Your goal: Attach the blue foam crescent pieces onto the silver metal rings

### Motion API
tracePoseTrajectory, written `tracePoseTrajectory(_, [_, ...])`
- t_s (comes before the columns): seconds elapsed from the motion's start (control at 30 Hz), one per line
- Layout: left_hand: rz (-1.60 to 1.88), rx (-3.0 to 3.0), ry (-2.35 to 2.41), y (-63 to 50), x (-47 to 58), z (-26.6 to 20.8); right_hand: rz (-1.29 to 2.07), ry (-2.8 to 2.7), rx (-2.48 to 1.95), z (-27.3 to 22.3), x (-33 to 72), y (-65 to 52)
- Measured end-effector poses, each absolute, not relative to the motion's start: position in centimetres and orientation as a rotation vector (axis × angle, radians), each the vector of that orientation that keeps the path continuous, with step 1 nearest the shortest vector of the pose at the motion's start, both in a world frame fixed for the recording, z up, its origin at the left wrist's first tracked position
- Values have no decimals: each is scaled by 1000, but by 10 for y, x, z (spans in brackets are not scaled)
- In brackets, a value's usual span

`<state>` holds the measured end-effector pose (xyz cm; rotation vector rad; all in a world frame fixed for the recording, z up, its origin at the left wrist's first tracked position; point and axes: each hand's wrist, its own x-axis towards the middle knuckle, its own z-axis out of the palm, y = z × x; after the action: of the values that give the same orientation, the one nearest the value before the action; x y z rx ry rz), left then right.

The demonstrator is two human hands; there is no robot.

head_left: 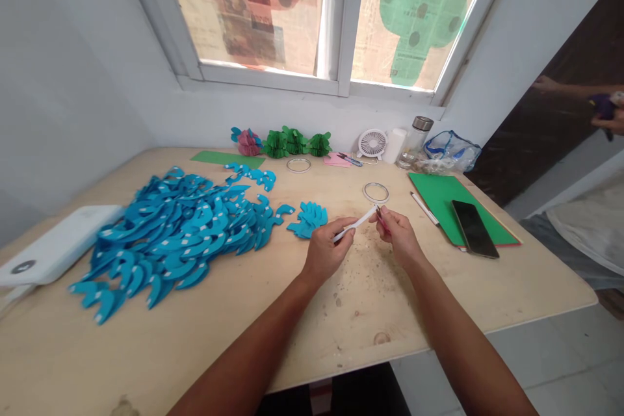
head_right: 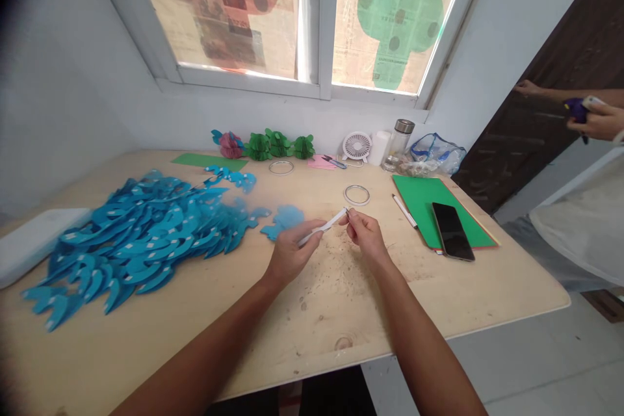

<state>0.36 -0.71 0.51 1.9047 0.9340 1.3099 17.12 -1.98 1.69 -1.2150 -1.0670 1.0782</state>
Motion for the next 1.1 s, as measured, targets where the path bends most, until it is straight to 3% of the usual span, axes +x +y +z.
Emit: tracePoseTrajectory(1.1, [1335,1893,1008,-8,5,7,882,-1172,-1323,21,170,-25])
